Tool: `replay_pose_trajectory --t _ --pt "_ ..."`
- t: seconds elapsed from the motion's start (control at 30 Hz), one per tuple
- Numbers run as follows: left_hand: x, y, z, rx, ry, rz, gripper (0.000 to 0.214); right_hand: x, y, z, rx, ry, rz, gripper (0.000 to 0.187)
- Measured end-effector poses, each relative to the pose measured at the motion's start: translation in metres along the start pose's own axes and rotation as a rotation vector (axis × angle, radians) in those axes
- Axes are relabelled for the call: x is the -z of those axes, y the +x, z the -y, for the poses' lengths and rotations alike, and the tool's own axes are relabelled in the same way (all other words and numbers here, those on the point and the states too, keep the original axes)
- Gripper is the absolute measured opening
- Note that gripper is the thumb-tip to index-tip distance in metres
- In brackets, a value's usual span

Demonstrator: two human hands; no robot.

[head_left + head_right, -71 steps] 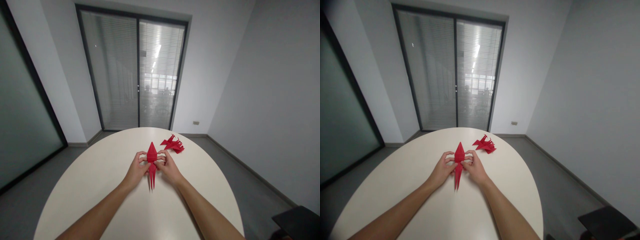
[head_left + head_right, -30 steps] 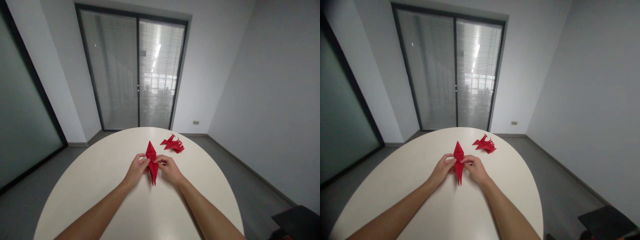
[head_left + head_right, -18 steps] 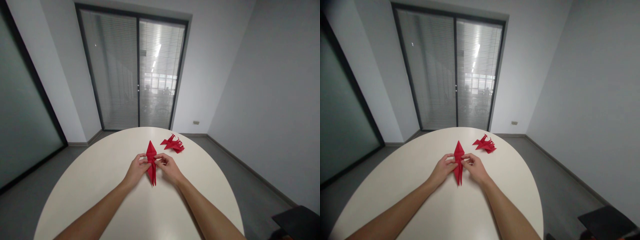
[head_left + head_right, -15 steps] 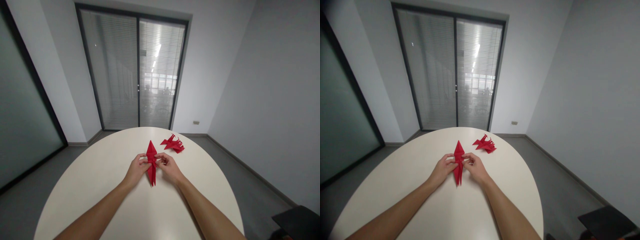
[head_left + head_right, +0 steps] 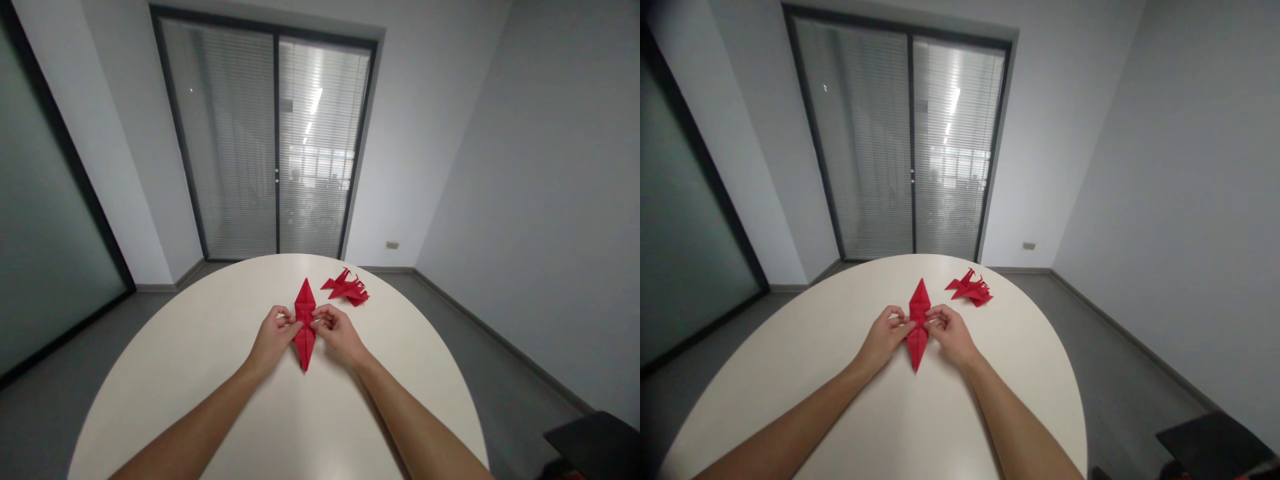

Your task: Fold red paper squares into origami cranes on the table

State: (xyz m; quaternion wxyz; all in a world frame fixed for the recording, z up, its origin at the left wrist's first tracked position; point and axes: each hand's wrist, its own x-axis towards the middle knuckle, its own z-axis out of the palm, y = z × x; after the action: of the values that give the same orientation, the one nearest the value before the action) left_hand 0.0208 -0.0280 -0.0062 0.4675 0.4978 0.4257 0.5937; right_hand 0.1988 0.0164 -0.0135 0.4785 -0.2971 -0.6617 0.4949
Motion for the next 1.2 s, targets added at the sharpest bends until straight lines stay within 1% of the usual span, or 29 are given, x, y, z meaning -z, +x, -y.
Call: replay_pose_trajectory --t 0.1,0.2,0.27,0.4,0.5,0.6,0.7,0.87,1.0,1.2 --pt "0.000 0.000 -0.002 -0.032 0.053 -0.003 0.037 0.000 -0.001 0.003 0.017 -0.031 0.007 0.025" --pt "-0.001 -0.001 -0.004 -0.075 0.111 -0.024 0.031 -0.001 -0.002 0.004 -0.002 -0.024 0.043 0.031" --pt "-0.002 -0.001 -0.005 -0.100 0.135 -0.021 0.028 -0.001 -0.002 0.004 -0.007 -0.005 0.037 0.035" --pt "-0.002 -0.002 -0.007 -0.092 0.157 0.004 0.031 0.000 0.000 0.004 -0.025 0.024 0.018 0.040" --pt "-0.002 -0.002 -0.009 -0.111 0.232 -0.028 0.032 0.000 0.001 0.007 -0.035 0.031 0.010 0.041" --pt "-0.001 -0.003 -0.011 -0.155 0.289 -0.047 0.030 0.000 0.000 0.011 -0.026 -0.007 -0.015 0.039" --pt "-0.001 -0.005 -0.013 -0.211 0.303 -0.018 0.024 0.000 0.000 0.013 -0.008 -0.066 -0.020 0.035" --pt "-0.002 -0.009 -0.019 -0.289 0.336 -0.015 0.014 0.001 0.000 0.013 0.040 -0.148 -0.024 0.028" --pt "-0.002 -0.010 -0.022 -0.327 0.398 -0.022 0.010 0.002 0.000 0.015 0.098 -0.229 -0.019 0.022" --pt "0.001 -0.008 -0.020 -0.399 0.520 -0.027 0.009 0.004 -0.002 0.021 0.204 -0.347 -0.034 0.016"
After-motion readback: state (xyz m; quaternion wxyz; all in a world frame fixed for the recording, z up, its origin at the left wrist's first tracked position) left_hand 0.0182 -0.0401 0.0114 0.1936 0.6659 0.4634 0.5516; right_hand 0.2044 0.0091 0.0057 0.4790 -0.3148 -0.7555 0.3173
